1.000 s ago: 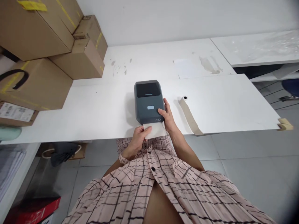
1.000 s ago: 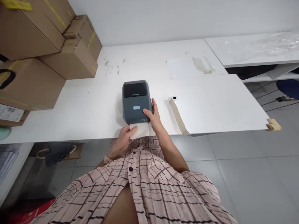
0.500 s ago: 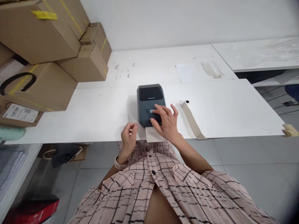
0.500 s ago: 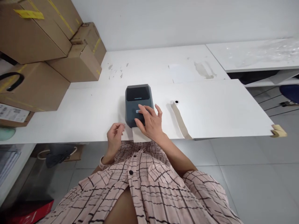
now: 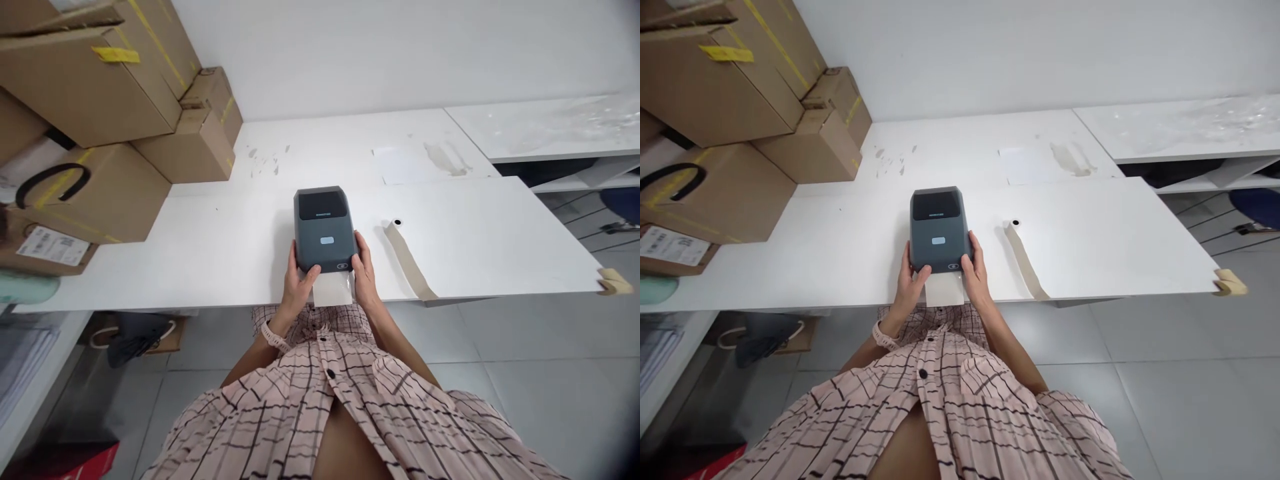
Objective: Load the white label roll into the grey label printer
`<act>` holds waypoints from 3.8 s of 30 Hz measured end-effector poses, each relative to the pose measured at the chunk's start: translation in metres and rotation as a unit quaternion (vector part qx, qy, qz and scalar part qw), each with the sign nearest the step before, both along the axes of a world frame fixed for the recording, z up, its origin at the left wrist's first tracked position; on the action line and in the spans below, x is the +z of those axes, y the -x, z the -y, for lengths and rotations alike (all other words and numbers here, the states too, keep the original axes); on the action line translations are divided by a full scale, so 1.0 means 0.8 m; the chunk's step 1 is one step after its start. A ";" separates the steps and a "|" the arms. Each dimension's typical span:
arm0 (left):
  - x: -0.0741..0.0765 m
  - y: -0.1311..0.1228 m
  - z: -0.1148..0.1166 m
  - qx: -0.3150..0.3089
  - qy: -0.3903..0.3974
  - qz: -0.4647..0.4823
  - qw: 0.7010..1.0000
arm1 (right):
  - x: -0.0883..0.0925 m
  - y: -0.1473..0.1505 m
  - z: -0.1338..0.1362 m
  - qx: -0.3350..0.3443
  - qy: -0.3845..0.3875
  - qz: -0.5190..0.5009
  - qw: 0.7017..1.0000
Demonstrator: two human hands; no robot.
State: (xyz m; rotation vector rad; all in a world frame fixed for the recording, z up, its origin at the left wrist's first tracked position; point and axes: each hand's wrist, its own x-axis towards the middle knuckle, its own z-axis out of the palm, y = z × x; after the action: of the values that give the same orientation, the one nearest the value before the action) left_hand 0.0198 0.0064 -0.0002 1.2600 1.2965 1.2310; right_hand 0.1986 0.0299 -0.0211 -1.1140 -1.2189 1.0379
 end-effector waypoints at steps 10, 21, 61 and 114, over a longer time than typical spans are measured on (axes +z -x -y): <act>0.017 0.039 -0.027 0.002 -0.088 -0.080 0.993 | 0.026 -0.015 -0.028 0.005 -0.068 -0.011 0.998; 0.027 0.043 -0.138 0.000 0.034 -0.155 0.987 | 0.105 -0.003 -0.197 -0.027 -0.207 0.268 0.941; 0.027 0.017 -0.136 0.080 0.067 -0.144 0.984 | 0.129 -0.142 -0.205 0.204 -0.024 0.327 0.922; 0.011 0.016 -0.140 0.096 0.038 -0.108 0.989 | 0.095 0.001 -0.129 0.267 -0.179 0.500 0.804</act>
State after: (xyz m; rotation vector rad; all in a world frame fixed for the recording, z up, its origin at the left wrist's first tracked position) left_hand 0.0073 0.1187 0.0084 1.2639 1.6378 1.1889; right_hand 0.1974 0.1335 0.0545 -1.0323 -2.5770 0.5009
